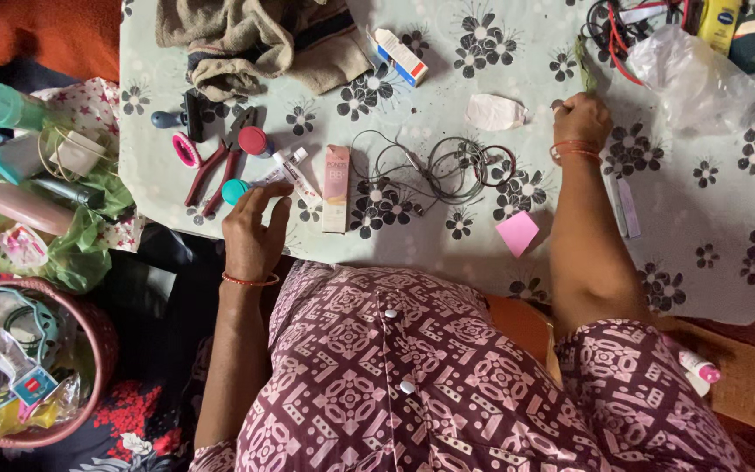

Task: The person organizes a cluttered table by picking up and inspecting various items, including a small box, a power adapter, and a plastic container. They wipe the lid of the container with a cloth and place items into a plastic bag. The person also handles tangled wires and a small green container, moving them around the table.

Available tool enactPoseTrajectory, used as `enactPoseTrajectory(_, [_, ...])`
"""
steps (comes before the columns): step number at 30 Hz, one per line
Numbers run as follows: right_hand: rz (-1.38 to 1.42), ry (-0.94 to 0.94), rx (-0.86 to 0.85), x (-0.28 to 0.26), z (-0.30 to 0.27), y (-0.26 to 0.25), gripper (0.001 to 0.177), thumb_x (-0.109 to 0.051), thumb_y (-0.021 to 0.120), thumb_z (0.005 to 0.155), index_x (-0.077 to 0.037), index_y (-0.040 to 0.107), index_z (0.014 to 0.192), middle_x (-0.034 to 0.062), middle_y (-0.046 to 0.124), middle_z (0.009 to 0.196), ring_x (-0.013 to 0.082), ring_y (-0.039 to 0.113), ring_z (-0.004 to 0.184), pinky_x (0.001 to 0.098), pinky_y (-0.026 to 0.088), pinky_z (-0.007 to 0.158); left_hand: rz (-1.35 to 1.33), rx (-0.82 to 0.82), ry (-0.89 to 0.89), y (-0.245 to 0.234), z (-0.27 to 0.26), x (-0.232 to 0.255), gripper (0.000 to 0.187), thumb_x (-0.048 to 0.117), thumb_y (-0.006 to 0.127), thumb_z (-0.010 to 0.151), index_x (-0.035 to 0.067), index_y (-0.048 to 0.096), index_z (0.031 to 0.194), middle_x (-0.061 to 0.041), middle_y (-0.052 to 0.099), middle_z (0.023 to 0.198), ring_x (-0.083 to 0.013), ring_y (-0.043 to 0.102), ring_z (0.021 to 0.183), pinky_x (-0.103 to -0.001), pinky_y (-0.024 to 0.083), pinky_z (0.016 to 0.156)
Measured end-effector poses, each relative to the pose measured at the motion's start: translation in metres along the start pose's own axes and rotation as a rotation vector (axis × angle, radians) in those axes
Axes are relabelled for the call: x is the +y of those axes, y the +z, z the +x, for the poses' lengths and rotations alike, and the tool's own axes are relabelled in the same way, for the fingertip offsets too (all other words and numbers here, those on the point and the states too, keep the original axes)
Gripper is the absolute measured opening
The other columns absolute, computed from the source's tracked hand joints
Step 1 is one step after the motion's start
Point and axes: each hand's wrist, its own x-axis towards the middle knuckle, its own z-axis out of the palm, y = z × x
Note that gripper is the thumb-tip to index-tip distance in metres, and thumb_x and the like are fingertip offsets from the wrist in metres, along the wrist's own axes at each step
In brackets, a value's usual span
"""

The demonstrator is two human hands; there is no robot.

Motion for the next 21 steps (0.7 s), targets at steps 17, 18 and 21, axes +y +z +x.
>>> enactPoseTrajectory(17, [0.955, 0.170, -0.291, -0.023, -0.002, -0.021, 0.020, -0.003, 0.077, 0.087, -0.012, 0.066, 0.101, 0.0012, 0.071, 0.094, 0.0170, 0.067, 0.078, 0.0319, 0.054, 0.071, -0.042, -0.080, -0.175, -0.014, -0.037, -0.045, 0.015, 0.010, 0.072, 0.095, 0.006, 0.073, 0.109, -0.013, 0.075, 0.102, -0.0246, 0.076, 0.085, -0.036, 0.059, 0.073])
enactPoseTrajectory(18, [1.297, 0.407, -0.328, -0.023, -0.008, -0.025, 0.019, -0.002, 0.075, 0.087, -0.014, 0.067, 0.100, 0.0008, 0.070, 0.094, 0.0164, 0.065, 0.076, 0.0308, 0.054, 0.070, -0.043, -0.060, -0.220, -0.019, -0.038, -0.047, 0.016, 0.010, 0.072, 0.094, 0.006, 0.074, 0.110, -0.013, 0.075, 0.101, -0.0242, 0.076, 0.082, -0.035, 0.059, 0.071])
enactPoseTrajectory(21, [1.732, 0.688, -0.379, -0.030, -0.017, -0.037, 0.013, -0.011, 0.079, 0.099, -0.013, 0.068, 0.107, 0.0028, 0.070, 0.102, 0.0183, 0.067, 0.091, 0.0308, 0.055, 0.082, -0.037, 0.000, -0.334, -0.039, -0.038, -0.057, 0.018, 0.011, 0.072, 0.094, 0.006, 0.074, 0.110, -0.013, 0.076, 0.099, -0.0232, 0.074, 0.076, -0.035, 0.058, 0.067])
